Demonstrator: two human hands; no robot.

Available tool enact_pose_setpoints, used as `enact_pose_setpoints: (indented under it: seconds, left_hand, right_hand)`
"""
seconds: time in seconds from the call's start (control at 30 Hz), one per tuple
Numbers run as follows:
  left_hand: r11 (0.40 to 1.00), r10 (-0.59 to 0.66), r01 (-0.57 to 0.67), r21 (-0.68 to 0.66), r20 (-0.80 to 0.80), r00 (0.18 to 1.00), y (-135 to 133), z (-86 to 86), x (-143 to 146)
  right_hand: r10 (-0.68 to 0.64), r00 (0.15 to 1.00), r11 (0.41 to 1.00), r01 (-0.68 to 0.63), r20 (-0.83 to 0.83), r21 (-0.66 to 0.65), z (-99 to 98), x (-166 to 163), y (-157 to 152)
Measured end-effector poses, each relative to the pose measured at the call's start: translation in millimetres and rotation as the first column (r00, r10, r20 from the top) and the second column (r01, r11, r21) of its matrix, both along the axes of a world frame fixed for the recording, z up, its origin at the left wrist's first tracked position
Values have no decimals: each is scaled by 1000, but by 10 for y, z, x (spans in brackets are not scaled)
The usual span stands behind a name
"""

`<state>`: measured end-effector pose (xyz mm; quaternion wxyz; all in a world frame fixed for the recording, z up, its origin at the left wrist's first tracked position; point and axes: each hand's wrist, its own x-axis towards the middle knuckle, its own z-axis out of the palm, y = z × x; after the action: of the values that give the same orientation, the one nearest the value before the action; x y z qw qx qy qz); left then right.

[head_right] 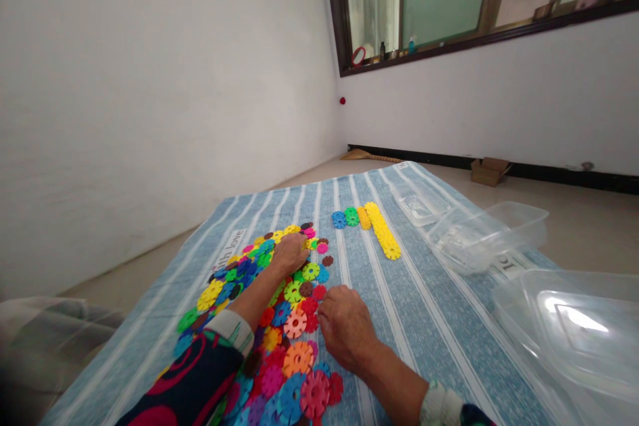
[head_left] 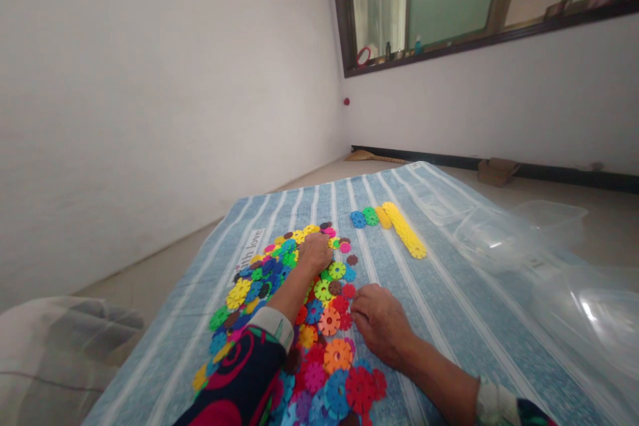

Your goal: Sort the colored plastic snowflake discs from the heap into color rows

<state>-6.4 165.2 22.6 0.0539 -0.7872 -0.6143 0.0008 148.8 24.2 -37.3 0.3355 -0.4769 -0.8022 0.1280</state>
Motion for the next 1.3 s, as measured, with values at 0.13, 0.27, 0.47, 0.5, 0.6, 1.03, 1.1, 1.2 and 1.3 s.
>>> enact_pose_setpoints:
  seconds: [0.13, 0.27, 0.47, 0.5, 0.6, 1.03, 1.1, 1.2, 1.3]
  left_hand:
    - [1000, 19, -19, -10, -6, 1000, 17, 0, 18]
    - [999, 28, -28, -21, -1, 1000, 52, -8, 18]
    - [999, 44, -44, -28, 20, 999, 114, -4, 7]
    - [999, 48, -47, -28, 24, 999, 120, -3, 4]
    - [998, 58, -57, -22, 44, 997, 124, -4, -6]
    - [991, 125, -130, 21, 154, 980, 129, -33, -28]
    - [990, 137, -140, 9, 167, 976, 142, -19, -39]
    - [990, 142, -143, -10, 188, 972, 156, 19, -66]
    - [990, 141, -141, -15, 215, 966, 156, 65, -105]
  right_hand:
    - [-3, 1000, 1000, 3, 16, -2, 0, -3, 3]
    - [-5, 1000, 1000, 5, 27, 3, -14, -8, 7]
    - [-13, 999, 1000, 13, 35, 18, -5, -7, 2]
    - [-14, 999, 1000, 14, 34, 20, 0, -7, 1]
    - [-16, 999, 1000, 15, 37, 20, 8, -8, 1]
    - [-19, 999, 1000, 18, 36, 23, 3, -2, 3]
    - [-14, 999, 1000, 13, 39, 22, 2, -2, 5]
    - [-15, 999, 1000, 14, 42, 18, -1, -4, 7]
    - [-17, 999, 1000, 16, 39, 13, -3, -8, 6]
